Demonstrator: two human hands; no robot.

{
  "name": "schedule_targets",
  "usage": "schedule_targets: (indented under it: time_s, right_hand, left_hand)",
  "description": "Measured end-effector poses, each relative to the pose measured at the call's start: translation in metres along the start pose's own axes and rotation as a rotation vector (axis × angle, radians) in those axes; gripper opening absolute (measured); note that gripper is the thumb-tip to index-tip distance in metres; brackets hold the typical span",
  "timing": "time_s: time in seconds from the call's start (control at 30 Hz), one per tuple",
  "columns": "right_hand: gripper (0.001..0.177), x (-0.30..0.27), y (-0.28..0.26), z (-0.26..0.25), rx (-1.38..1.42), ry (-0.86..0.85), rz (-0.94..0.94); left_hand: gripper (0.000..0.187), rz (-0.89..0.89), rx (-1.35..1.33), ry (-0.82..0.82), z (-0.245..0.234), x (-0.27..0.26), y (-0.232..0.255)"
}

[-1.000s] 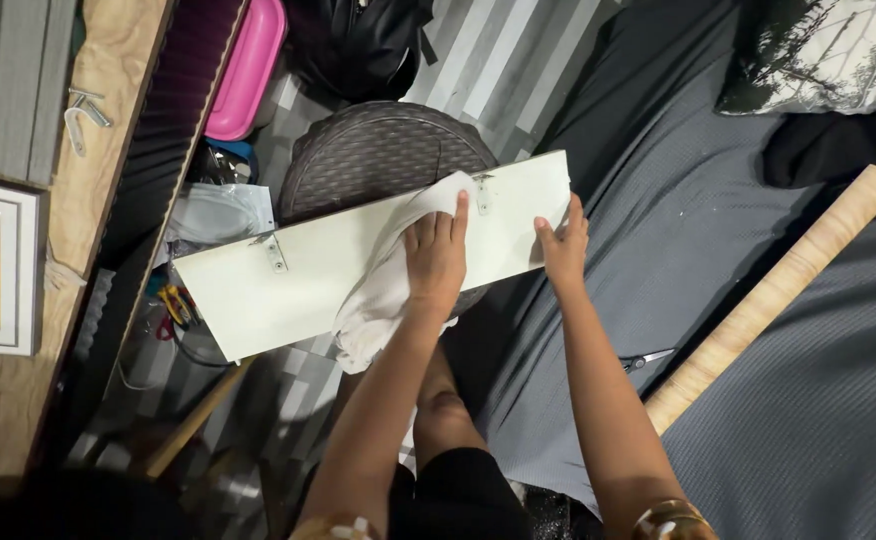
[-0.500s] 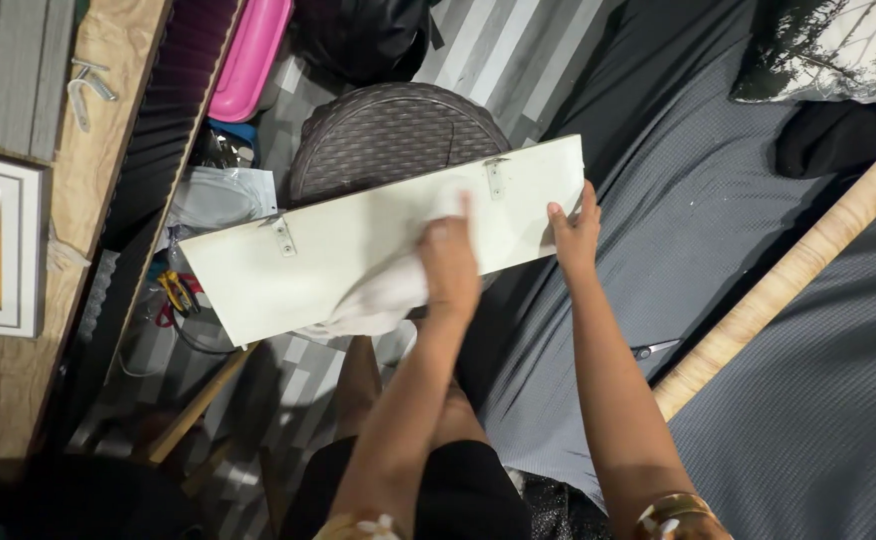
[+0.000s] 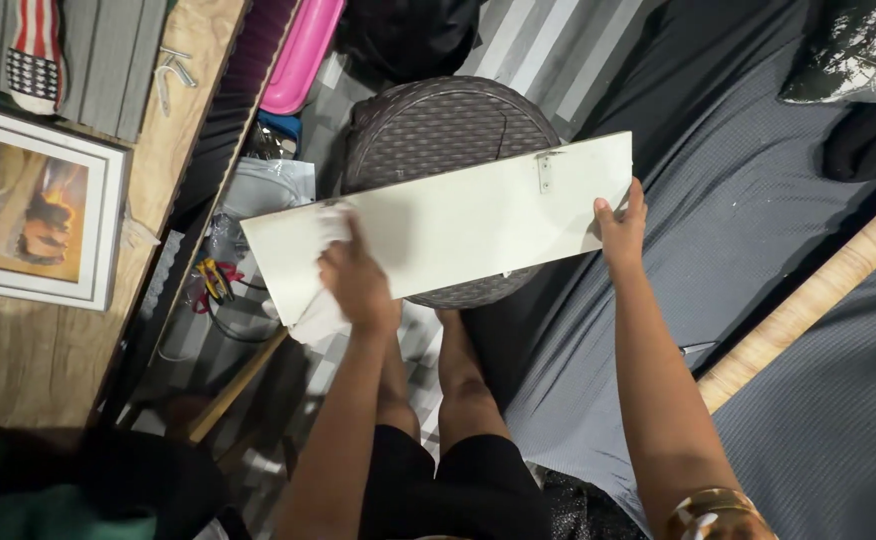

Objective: The person wipes down a white shelf panel, uses pliers and a screwdriver to manipulate hardware on the panel, and searches through a storage area for components.

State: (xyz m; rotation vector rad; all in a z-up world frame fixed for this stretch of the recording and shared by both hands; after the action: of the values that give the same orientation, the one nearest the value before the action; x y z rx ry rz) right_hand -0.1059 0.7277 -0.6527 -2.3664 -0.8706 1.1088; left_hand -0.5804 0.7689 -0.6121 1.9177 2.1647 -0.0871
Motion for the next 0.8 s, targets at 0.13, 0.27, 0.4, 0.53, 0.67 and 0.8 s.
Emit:
schedule_targets:
  time_s: [0.13, 0.27, 0.4, 0.53, 0.67, 0.8]
  right_hand:
    - [0.064, -0.001, 0.0, 0.001, 0.053, -0.046, 0.062]
    - [0.061, -0.001, -0.005, 0.003, 0.003, -0.032, 0.003]
    - [0.06, 0.001, 0.0, 0.002, 0.046, -0.073, 0.007]
    - [0.063, -0.001, -0.002, 0.0, -0.016, -0.018, 0.051]
    - [0.063, -0.01, -0.01, 0.0, -0.001, -0.029, 0.082]
    - [0.063, -0.002, -0.011, 0.003, 0.011, -0.047, 0.069]
  left_hand:
    - [0.074, 0.128, -0.114, -0.084, -0.015, 0.014, -0.036]
    - [0.071, -0.092, -0.146, -0.017, -0.016, 0.021, -0.024]
    - [0.076, 0.18, -0.03, 0.011, -0.025, 0.018, -0.044]
    - [0.077, -0.154, 0.008, -0.028, -0.019, 0.025, -0.102]
    - [0.089, -0.151, -0.001, -0.043, 0.011, 0.025, -0.04]
    - [0.101, 0.115, -0.052, 0.022, -0.028, 0.03, -0.082]
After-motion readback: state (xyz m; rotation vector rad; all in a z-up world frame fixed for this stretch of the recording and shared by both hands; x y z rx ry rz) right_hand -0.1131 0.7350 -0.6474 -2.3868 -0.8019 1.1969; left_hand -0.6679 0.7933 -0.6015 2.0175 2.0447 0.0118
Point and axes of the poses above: each hand's wrist, its own x-axis towards the middle knuckle, its own z-axis out of the palm, y = z × x, the point moved 10 cm from there along x, towards the middle knuckle, and after that the axes turned 7 degrees about -y, right-handed, at the moved point
